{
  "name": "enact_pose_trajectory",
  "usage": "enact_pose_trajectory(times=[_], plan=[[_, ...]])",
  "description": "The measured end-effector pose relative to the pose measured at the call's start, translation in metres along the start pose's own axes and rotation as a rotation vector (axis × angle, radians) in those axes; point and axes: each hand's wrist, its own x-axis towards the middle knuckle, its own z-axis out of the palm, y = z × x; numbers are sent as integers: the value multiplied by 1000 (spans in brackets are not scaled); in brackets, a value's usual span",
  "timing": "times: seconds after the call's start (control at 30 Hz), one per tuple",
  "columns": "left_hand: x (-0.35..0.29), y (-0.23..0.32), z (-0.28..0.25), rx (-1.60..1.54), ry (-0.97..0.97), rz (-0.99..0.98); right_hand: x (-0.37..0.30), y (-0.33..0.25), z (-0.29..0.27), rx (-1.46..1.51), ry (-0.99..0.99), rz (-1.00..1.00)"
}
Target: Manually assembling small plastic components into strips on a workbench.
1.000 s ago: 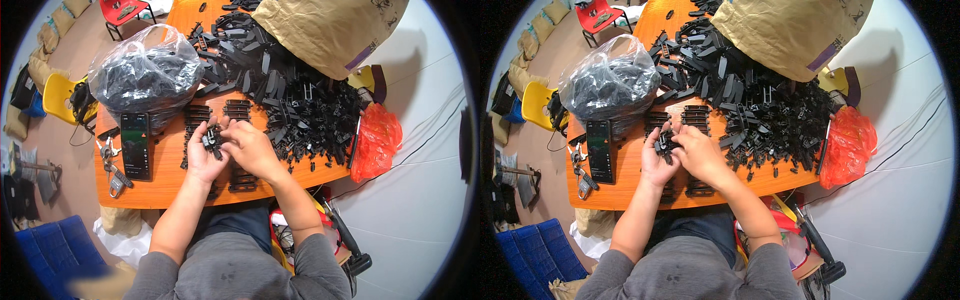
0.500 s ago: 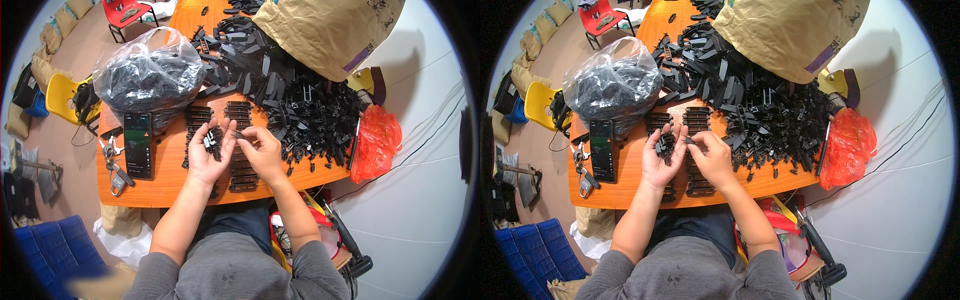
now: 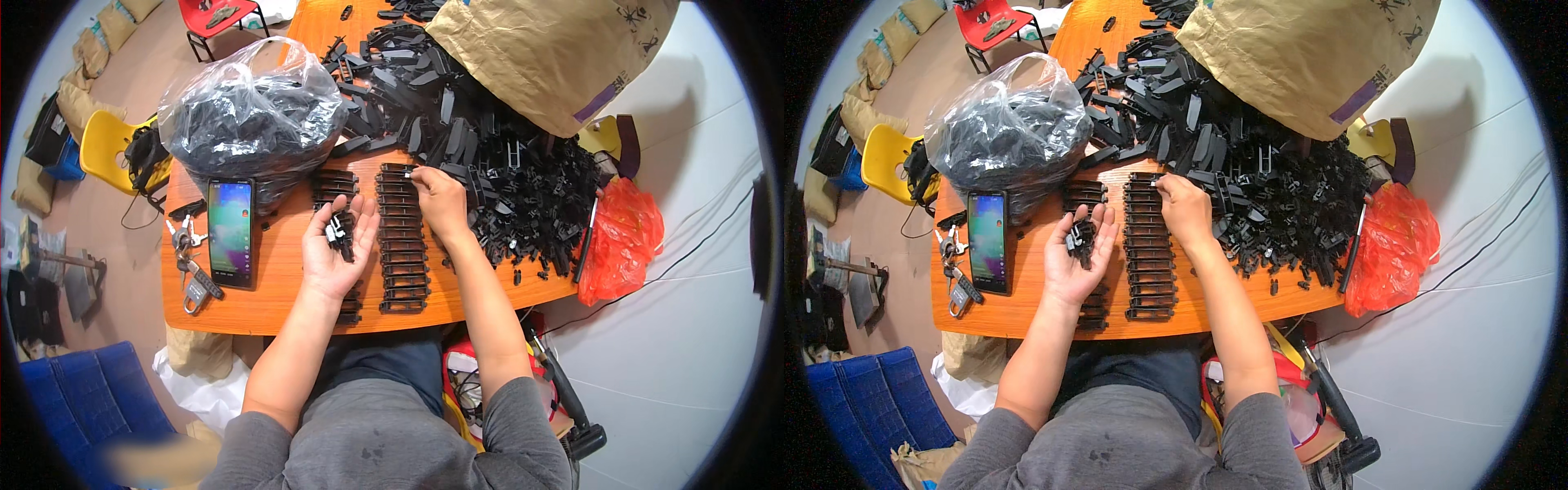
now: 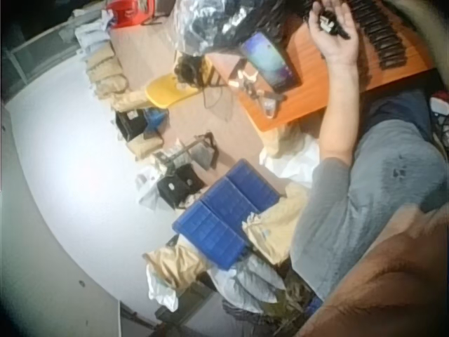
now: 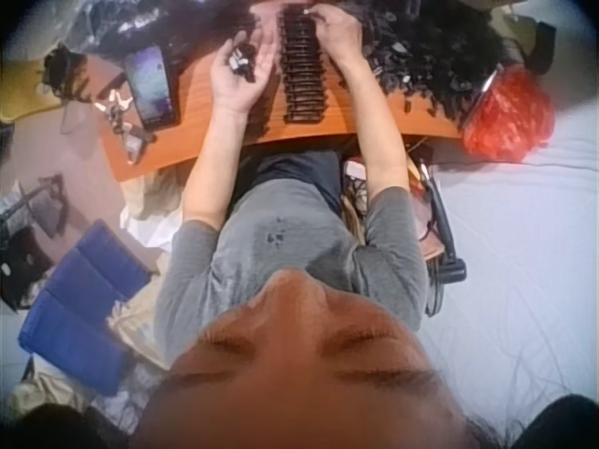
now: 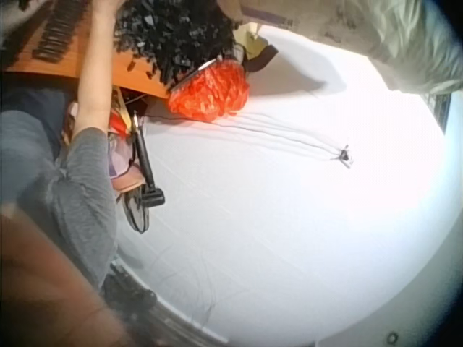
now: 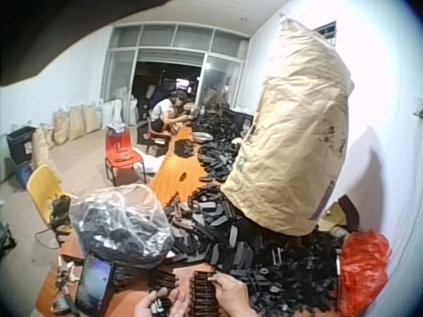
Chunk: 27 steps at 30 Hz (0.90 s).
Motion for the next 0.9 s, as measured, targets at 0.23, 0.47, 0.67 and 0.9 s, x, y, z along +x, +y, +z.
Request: enact_pose_trajectory(times=[0.23, 0.47, 0.67, 0.9], plan=[[4, -1, 0, 12, 21, 12, 1, 4, 9, -115, -46, -131], [7, -2, -1, 38, -23, -15, -5, -57, -16, -46, -24, -82], [12, -2, -14, -1, -218, -162, -13, -103, -29, 63, -264, -292], [4, -11, -2, 67, -129, -36, -34, -93, -35, 44, -255, -172]])
